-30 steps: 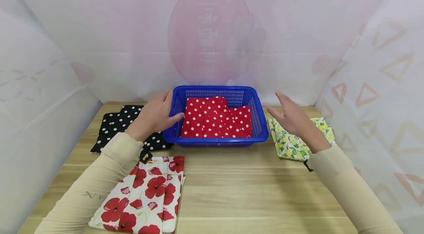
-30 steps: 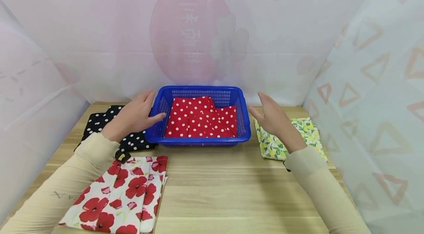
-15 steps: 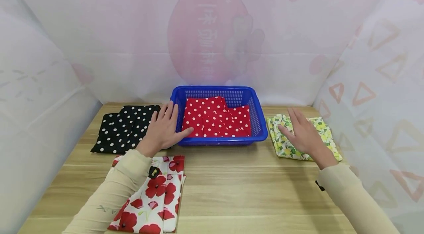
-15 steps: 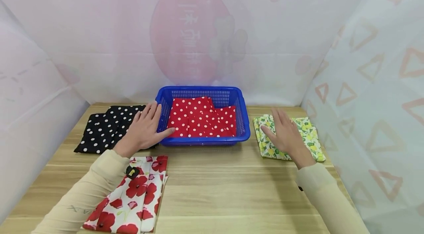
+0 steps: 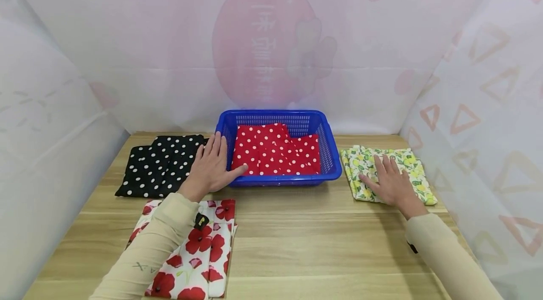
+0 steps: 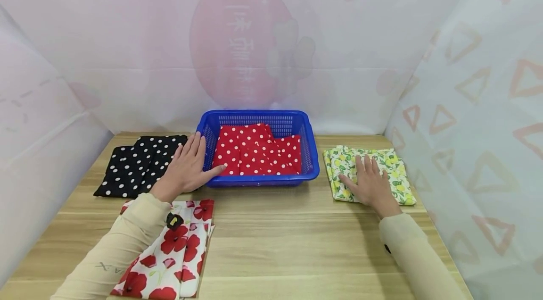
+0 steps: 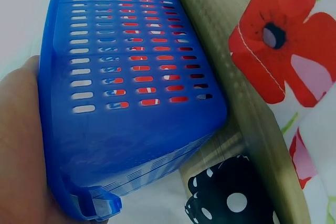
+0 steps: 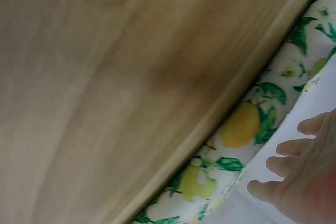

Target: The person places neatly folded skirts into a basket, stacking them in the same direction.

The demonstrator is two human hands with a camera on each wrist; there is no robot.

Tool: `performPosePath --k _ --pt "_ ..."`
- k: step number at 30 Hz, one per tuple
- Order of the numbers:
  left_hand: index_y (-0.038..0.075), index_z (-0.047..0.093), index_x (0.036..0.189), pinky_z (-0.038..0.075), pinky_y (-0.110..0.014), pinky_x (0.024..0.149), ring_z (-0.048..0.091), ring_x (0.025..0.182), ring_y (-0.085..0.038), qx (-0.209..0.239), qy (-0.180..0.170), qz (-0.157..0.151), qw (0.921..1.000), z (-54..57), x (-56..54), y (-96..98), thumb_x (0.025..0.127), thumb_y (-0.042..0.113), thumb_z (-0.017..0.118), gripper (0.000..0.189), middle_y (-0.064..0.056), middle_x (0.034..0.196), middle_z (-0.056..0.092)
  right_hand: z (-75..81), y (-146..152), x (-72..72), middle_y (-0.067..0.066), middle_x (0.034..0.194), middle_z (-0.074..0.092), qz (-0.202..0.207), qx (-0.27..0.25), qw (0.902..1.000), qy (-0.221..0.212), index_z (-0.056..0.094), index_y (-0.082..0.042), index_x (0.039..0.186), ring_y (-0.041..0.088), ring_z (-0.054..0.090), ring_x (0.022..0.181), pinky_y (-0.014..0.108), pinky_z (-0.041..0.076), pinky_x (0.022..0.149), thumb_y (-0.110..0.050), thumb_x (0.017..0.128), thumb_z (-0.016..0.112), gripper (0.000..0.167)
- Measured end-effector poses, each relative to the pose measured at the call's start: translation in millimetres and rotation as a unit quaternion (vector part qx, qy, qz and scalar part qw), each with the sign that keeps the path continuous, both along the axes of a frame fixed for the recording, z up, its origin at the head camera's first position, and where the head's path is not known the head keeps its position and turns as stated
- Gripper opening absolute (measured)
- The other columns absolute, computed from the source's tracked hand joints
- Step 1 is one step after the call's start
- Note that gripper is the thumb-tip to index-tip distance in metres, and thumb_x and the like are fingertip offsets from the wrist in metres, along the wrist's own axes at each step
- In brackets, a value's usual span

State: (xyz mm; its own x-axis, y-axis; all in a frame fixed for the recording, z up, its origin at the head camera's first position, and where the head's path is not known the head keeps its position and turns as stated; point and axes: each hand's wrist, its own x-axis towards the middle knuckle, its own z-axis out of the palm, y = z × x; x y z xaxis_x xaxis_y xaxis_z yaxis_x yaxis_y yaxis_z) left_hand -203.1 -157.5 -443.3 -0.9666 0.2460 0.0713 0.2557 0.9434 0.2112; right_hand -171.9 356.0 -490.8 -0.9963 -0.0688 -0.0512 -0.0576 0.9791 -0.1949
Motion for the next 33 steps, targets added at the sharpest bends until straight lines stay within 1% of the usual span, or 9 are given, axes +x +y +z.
performPosePath --k 6,12,17,21,27,33 --pt "-0.005 0.011 0.167 0.008 -0.067 0.132 0.006 0.165 -0.046 -0.006 -0.004 0.002 1.0 -0.9 -0.8 -0.3 0.096 0.069 0.051 0.11 -0.026 0.177 0.005 -10.8 11 -8.7 0.038 0.172 0.003 -0.012 -0.015 0.9998 -0.005 0.01 -0.002 0.169 0.062 0.005 0.157 0.088 0.009 0.115 -0.075 0.104 0.035 0.1" --pt "-0.005 0.009 0.167 0.01 -0.066 0.133 0.005 0.165 -0.045 -0.008 -0.003 0.0 1.0 0.5 -0.6 0.7 0.096 0.07 0.051 0.111 -0.025 0.177 0.004 -14.2 21 -14.9 0.038 0.172 0.0 -0.02 -0.022 0.9995 -0.008 0.009 -0.002 0.169 0.062 0.0 0.157 0.088 0.005 0.115 -0.076 0.103 0.033 0.102" --pt "-0.005 0.009 0.167 0.009 -0.066 0.133 0.005 0.165 -0.045 -0.008 -0.007 0.001 0.9999 -0.1 -0.3 0.7 0.096 0.069 0.05 0.11 -0.025 0.177 0.004 -15.0 24 -17.6 0.039 0.171 -0.001 -0.017 -0.018 0.9995 -0.019 0.009 -0.001 0.169 0.063 -0.001 0.156 0.088 0.004 0.115 -0.076 0.104 0.032 0.102" --pt "-0.005 0.01 0.167 0.009 -0.066 0.133 0.005 0.165 -0.046 -0.011 -0.004 0.0 0.9999 -0.3 -0.1 0.6 0.097 0.069 0.05 0.11 -0.025 0.177 0.004 -18.1 25 -19.2 0.04 0.17 -0.004 -0.014 -0.021 0.9991 -0.033 0.005 -0.002 0.169 0.064 -0.003 0.156 0.088 0.002 0.114 -0.076 0.104 0.03 0.102" --pt "-0.005 0.011 0.167 0.01 -0.067 0.132 0.007 0.164 -0.047 -0.014 -0.001 0.003 0.9999 0.3 0.0 -0.1 0.097 0.069 0.05 0.109 -0.025 0.177 0.005 -25.2 24 -23.2 0.04 0.17 -0.01 -0.014 -0.019 0.9991 -0.035 -0.001 -0.002 0.169 0.065 -0.007 0.155 0.088 -0.001 0.115 -0.076 0.104 0.028 0.102" --pt "-0.004 0.01 0.167 0.008 -0.067 0.132 0.006 0.165 -0.046 -0.019 -0.005 0.005 0.9998 0.2 -0.3 1.0 0.096 0.069 0.05 0.109 -0.024 0.177 0.004 -28.3 22 -21.7 0.041 0.169 -0.011 -0.017 -0.017 0.999 -0.036 -0.003 0.0 0.168 0.065 -0.008 0.155 0.089 0.0 0.114 -0.075 0.105 0.027 0.102"
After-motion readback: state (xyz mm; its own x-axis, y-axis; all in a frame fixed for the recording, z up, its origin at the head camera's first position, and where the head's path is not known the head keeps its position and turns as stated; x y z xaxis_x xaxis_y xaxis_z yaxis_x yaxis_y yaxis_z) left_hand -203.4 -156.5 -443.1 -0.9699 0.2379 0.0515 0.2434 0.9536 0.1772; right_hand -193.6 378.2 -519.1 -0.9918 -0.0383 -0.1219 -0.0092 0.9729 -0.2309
